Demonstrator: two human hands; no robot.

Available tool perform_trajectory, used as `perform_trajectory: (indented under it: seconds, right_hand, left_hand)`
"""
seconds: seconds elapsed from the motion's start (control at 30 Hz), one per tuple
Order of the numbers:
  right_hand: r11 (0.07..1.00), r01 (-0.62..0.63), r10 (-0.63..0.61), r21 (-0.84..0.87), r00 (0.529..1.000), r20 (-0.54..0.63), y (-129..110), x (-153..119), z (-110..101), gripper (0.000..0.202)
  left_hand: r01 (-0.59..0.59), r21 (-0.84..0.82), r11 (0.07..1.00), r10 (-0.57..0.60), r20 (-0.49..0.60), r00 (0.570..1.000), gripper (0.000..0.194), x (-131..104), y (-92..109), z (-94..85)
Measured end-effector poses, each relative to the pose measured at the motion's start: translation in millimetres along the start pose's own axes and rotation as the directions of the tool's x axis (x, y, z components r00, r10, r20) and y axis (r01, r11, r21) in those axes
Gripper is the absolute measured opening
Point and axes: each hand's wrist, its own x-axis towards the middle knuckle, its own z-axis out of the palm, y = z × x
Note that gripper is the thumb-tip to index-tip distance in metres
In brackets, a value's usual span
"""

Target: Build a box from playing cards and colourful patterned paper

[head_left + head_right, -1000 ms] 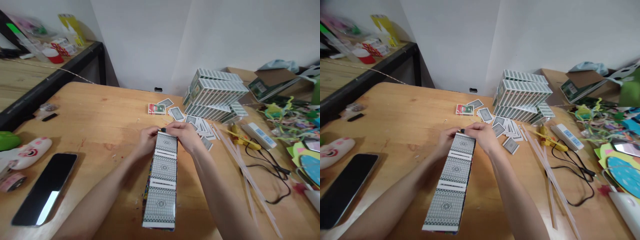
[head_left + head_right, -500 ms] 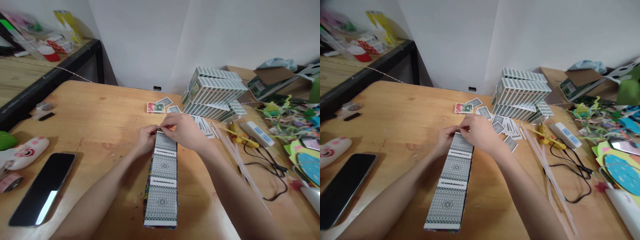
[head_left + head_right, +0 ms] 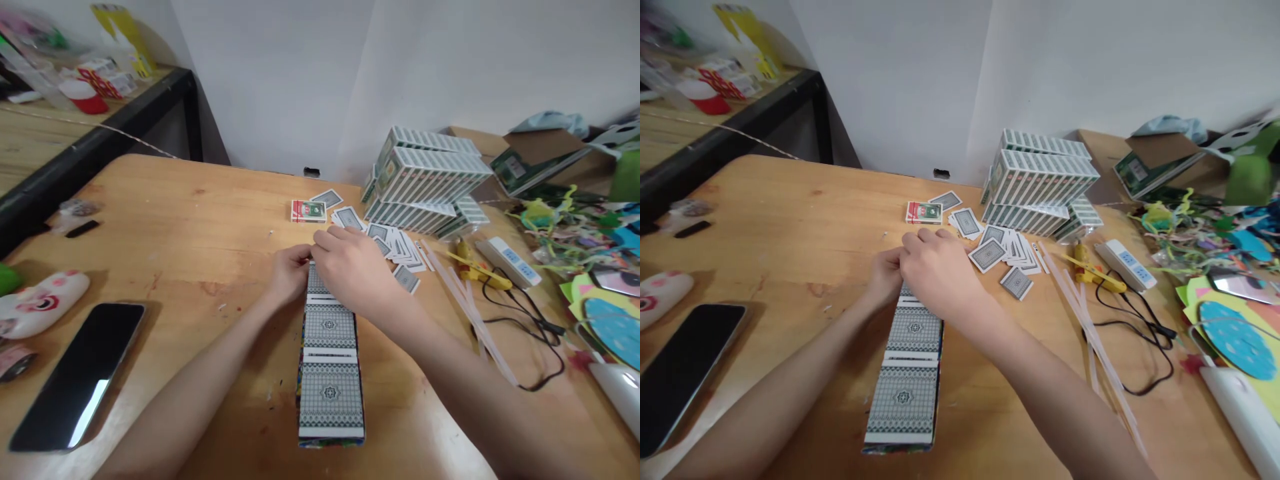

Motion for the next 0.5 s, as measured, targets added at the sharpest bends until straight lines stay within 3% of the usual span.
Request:
perform_trajectory:
  seconds: [0.27, 0.5]
  right_hand:
    - [0.963, -0.265, 0.254, 0.042, 0.951, 0.173, 19, -9, -14, 0.023]
    - [0.979, -0.198, 0.2, -0.052, 0.979, 0.032, 2, -14, -5, 0.023]
  left_hand:
    - [0.089, 0.006, 0.996, -0.089, 0.059, 0.994, 0.008, 1, -10, -1.7]
    - [0.125, -0.066, 0.99, -0.124, 0.022, 0.992, 0.006, 0, -1, 1.9]
